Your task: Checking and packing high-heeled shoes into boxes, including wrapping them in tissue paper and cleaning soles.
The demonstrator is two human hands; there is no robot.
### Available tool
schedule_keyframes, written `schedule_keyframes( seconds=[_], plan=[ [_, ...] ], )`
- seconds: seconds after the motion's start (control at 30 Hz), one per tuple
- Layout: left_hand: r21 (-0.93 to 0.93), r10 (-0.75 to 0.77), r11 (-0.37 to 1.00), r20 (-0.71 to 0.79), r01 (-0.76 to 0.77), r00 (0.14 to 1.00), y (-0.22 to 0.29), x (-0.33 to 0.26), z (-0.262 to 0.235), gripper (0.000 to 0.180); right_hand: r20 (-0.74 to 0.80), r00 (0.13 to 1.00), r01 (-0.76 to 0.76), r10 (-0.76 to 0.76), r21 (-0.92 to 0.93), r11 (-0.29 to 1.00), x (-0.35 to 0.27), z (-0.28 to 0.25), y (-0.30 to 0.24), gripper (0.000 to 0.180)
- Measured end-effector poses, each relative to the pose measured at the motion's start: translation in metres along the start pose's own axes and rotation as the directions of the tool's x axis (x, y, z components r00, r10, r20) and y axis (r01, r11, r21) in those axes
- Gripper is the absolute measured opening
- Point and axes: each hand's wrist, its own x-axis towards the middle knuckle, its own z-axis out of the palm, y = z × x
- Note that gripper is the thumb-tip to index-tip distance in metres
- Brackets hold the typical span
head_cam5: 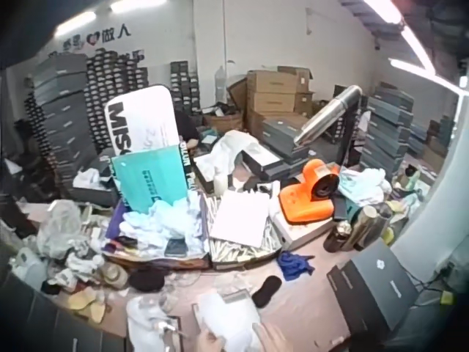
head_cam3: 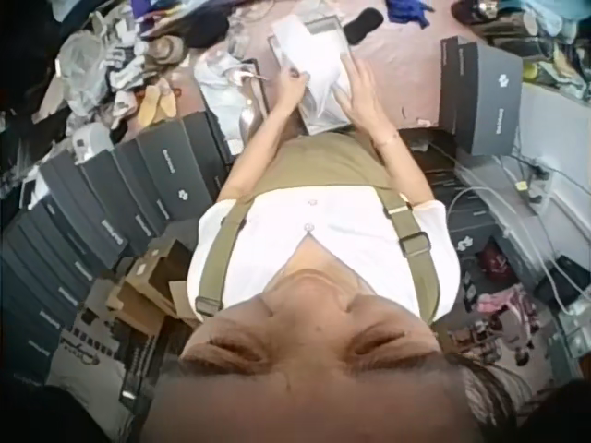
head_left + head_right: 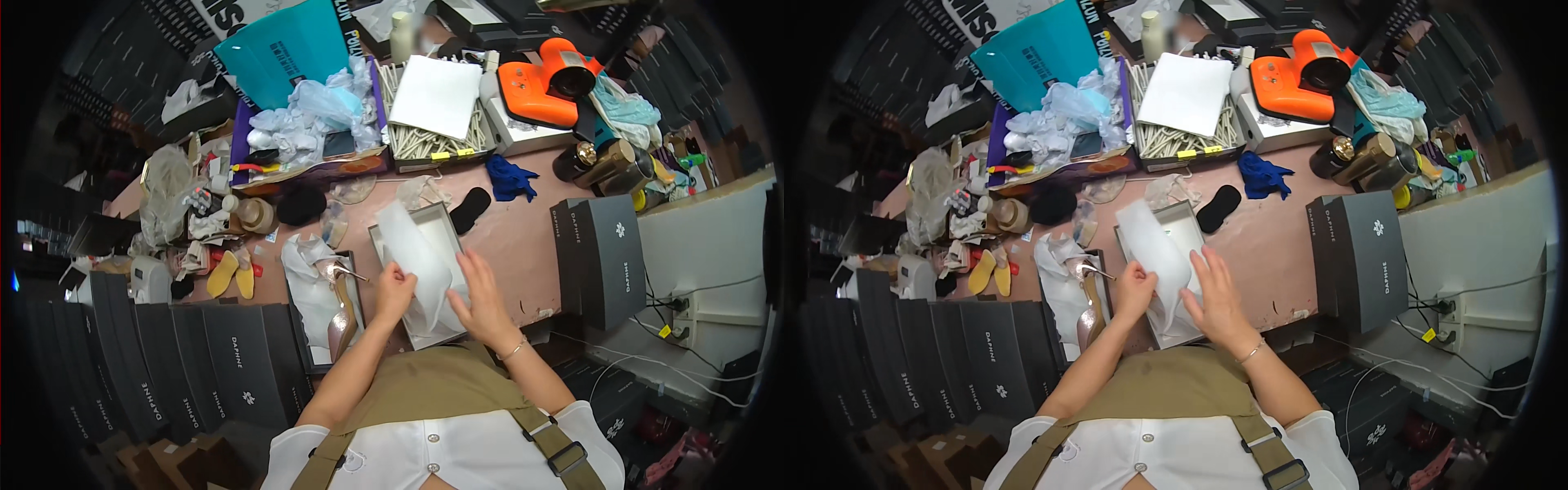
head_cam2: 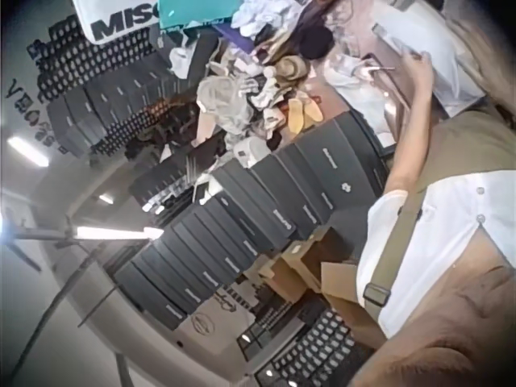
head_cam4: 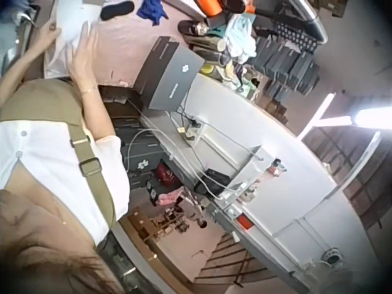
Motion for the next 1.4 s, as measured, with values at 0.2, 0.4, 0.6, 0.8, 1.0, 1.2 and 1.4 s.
schedule_keyframes(
  seconds=[0.2,0.4,0.6,0.8,1.0,1.2,1.4],
  plan=[
    [0.208,-0.017,0.978,0.098,-0.004,0.995,-0.013,0.007,-0.003,0.017,0.54,0.838,0.078,0.082,-0.267,0.961,-0.007,0.064,0.02,0.088],
    [0.117,-0.024,0.993,0.41,-0.026,0.912,-0.028,-0.015,-0.032,0.025,0.731,0.659,-0.061,0.178,-0.183,0.981,0.0,0.095,0.054,0.075],
    [0.769,0.463,0.616,-0.179,-0.171,0.868,-0.035,-0.053,-0.117,0.05,0.522,0.849,0.077,-0.084,0.035,0.996,-0.008,0.106,0.085,0.059],
    [0.493,0.144,0.87,-0.236,-0.009,0.961,-0.073,-0.075,-0.148,0.047,0.298,0.943,0.198,-0.148,-0.146,0.969,-0.016,0.109,0.066,0.061],
    [0.058,0.098,0.994,-0.076,-0.094,0.992,-0.011,-0.135,-0.151,0.034,0.535,0.845,-0.379,0.023,0.567,0.731,0.027,0.056,0.01,0.047],
    [-0.084,0.105,0.992,0.068,-0.099,0.992,0.009,-0.151,-0.134,0.031,0.712,0.7,-0.595,-0.057,0.624,0.507,0.06,0.066,-0.036,0.073],
    [0.286,0.265,0.873,0.403,-0.396,0.876,0.016,-0.135,-0.144,0.041,0.959,0.235,-0.853,-0.157,0.281,0.441,0.064,0.075,-0.011,0.053]
  ],
)
